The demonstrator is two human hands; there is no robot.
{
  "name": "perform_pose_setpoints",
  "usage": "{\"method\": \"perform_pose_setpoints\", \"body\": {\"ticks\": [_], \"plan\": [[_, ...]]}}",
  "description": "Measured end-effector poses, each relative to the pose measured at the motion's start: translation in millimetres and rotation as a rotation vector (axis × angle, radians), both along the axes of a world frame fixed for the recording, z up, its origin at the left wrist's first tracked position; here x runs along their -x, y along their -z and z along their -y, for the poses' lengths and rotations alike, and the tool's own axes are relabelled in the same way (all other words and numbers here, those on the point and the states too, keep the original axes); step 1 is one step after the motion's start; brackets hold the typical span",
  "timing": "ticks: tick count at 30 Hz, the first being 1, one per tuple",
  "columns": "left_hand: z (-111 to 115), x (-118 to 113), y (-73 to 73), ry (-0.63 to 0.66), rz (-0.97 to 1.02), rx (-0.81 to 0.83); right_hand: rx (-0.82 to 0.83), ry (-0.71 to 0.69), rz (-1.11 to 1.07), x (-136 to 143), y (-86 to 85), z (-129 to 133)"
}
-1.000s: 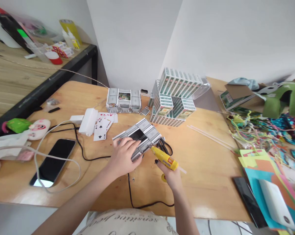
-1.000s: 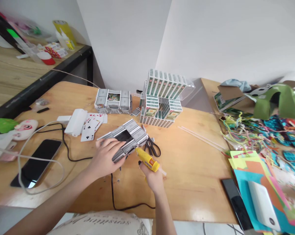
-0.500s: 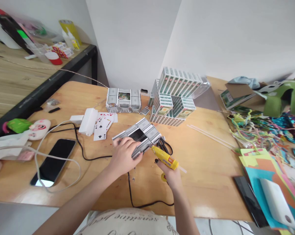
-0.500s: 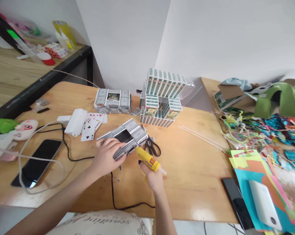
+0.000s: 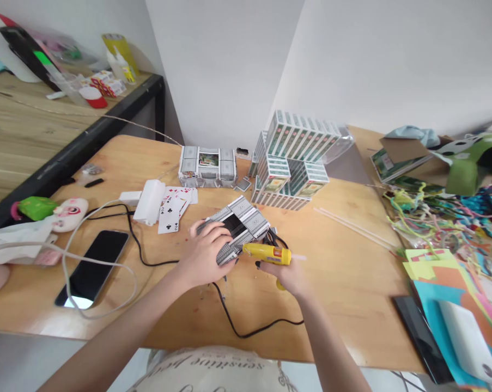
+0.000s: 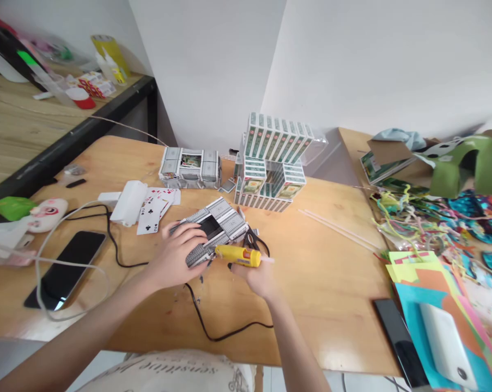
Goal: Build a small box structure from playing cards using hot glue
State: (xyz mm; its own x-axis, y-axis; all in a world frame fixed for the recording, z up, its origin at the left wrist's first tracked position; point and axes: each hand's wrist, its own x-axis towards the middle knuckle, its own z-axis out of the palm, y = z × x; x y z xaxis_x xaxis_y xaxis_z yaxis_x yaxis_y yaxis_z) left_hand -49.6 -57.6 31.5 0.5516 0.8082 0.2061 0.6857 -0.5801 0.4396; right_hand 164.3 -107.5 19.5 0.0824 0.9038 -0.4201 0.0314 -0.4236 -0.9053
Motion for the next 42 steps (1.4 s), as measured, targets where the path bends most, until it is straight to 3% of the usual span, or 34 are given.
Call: {"method": "perform_pose_setpoints", "body": {"ticks": [10,22,42], "plan": [[2,-3,3.0,-0.030,-0.002,0.030,-0.017,-0.091,0.010,5,-6.2,-25],[0,-3,6.3,-0.031,-0.005,0.041,0.100,-0.214,0.117,1,-17.4,-30],[0,-4,6.5,-0.040,-0.008,0.038,0.092,-0.294,0.140,-1,-4.0,-38]]}}
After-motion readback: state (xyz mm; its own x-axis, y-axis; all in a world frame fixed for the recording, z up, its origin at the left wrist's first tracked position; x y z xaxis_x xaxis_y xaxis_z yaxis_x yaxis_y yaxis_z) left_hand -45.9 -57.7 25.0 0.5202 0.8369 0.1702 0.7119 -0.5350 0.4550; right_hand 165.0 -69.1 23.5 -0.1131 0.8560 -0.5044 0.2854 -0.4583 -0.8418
